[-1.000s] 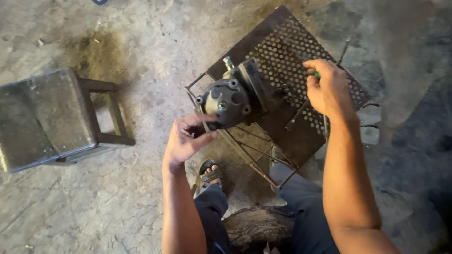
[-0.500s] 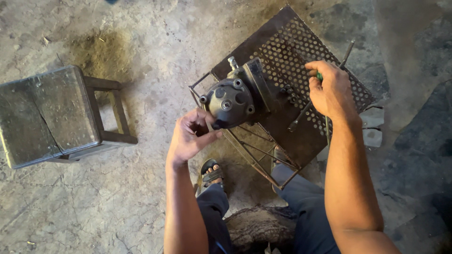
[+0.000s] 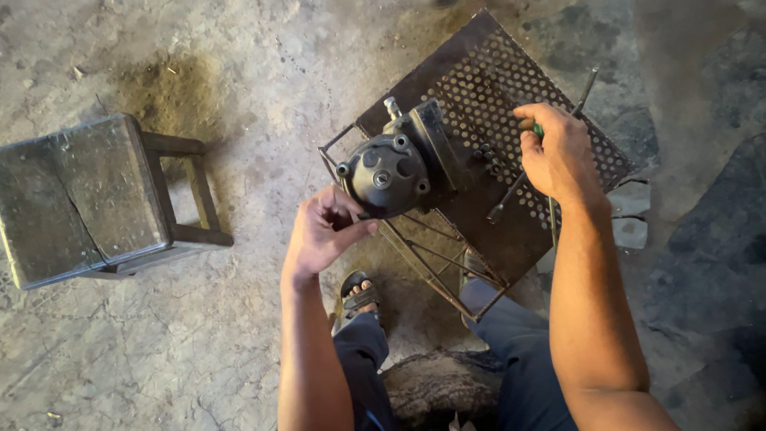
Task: The person uses a green-handled screwdriver to unscrew and remove a bolt from a dark mechanical component held in their left hand. They then use the screwdriver to pry open the component, separating a circular cover from the main body to reveal internal gears.
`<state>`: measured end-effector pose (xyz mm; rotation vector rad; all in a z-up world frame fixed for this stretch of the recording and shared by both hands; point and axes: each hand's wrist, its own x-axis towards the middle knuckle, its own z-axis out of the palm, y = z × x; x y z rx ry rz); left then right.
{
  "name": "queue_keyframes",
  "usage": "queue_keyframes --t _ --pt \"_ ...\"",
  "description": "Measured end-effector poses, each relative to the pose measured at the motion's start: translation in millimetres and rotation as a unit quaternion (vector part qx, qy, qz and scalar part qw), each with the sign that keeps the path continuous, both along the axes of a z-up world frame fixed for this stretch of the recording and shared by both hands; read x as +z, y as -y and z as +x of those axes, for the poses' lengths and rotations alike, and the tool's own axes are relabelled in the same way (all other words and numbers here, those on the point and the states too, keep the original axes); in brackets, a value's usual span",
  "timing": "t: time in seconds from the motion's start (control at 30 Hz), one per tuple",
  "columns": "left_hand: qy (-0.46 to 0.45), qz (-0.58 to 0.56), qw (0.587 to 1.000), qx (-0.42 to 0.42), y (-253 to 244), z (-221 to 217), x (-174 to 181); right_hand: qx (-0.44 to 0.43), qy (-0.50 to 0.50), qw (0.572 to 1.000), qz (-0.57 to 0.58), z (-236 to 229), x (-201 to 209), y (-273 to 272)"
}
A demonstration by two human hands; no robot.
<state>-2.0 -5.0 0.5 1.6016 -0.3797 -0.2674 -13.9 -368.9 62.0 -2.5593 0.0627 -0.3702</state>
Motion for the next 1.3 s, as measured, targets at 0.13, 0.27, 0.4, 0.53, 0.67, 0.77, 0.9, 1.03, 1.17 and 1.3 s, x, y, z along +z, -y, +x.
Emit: queue_keyframes --t 0.13,0.27,0.4,0.53,0.67,0.77,0.9,1.03,1.17,1.3 --pt "0.000 0.009 1.000 -0.030 -8.0 -0.8 3.7 -0.001 -0.003 1.000 0.006 -0.2 0.8 -0.6" --pt "-0.012 -0.024 1.000 -0.014 -2.4 -1.0 -4.4 -0.011 -0.010 1.000 0.014 0.2 0.7 -0.5" --pt "-0.014 0.013 0.999 -0.045 -12.0 1.2 -2.8 -0.003 0.000 1.000 0.002 1.0 0.0 0.4" --pt "-0.013 -0.018 1.000 -0.013 -5.1 -1.7 -3.5 -0.004 -0.005 1.000 0.011 -0.4 -0.1 0.3" --pt "-0.028 0.001 0.999 -0.026 -4.3 0.7 8.9 -0.001 -0.002 1.000 0.005 0.1 0.5 -0.1" --pt "-0.001 0.032 0.999 -0.003 -0.2 0.7 11.6 -0.003 -0.009 1.000 0.010 0.5 1.2 -0.6" --pt "-0.010 0.110 0.993 0.027 2.9 -0.5 10.0 -0.004 -0.006 1.000 0.009 0.0 0.2 -0.5" --pt "0.109 0.066 0.992 0.010 0.9 0.6 12.2 0.003 0.001 1.000 0.014 0.2 0.2 3.4" --pt "0.079 0.077 0.993 0.038 6.1 -3.0 16.4 0.012 0.020 1.000 0.014 1.2 0.5 7.3" --pt "0.089 0.100 0.990 0.042 10.4 -5.9 25.8 0.007 0.032 0.999 0.031 -3.4 4.4 10.6"
